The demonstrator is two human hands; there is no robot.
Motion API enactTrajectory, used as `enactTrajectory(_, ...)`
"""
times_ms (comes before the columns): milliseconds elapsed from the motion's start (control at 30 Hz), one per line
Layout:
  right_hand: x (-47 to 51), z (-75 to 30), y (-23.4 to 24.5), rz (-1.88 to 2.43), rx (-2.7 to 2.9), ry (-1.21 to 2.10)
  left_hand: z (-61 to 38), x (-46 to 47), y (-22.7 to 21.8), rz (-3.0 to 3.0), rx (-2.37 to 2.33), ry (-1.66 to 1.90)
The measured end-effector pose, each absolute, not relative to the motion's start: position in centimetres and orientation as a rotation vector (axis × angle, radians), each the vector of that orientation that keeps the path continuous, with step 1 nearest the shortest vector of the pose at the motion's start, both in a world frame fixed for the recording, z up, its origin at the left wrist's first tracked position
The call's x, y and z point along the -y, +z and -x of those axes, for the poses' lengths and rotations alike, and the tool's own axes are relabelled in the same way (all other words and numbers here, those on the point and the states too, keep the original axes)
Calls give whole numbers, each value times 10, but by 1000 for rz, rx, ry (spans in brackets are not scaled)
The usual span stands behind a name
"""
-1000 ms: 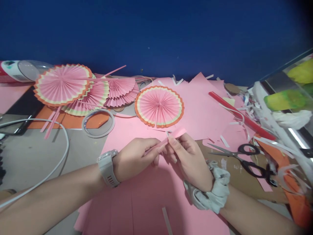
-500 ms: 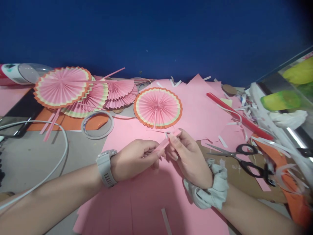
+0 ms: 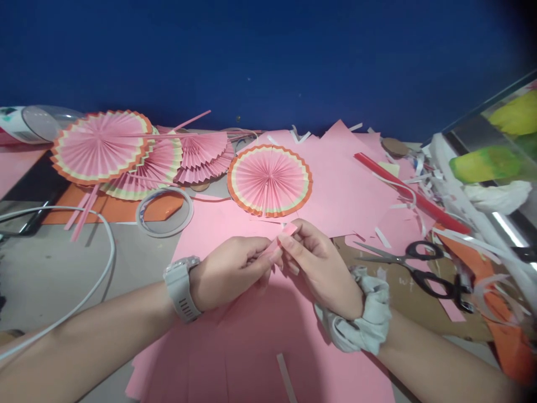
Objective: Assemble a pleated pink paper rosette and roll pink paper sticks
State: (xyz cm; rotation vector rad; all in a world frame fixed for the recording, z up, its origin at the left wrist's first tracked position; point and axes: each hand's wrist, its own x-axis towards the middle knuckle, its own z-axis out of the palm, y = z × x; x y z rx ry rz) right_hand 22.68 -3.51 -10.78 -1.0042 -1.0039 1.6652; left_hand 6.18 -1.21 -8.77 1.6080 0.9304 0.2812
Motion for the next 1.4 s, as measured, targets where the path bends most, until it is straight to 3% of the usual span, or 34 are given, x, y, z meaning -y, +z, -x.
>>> enactTrajectory(1400, 37, -227, -102, 1150, 1021, 1586, -63, 11, -86, -1648, -928, 298)
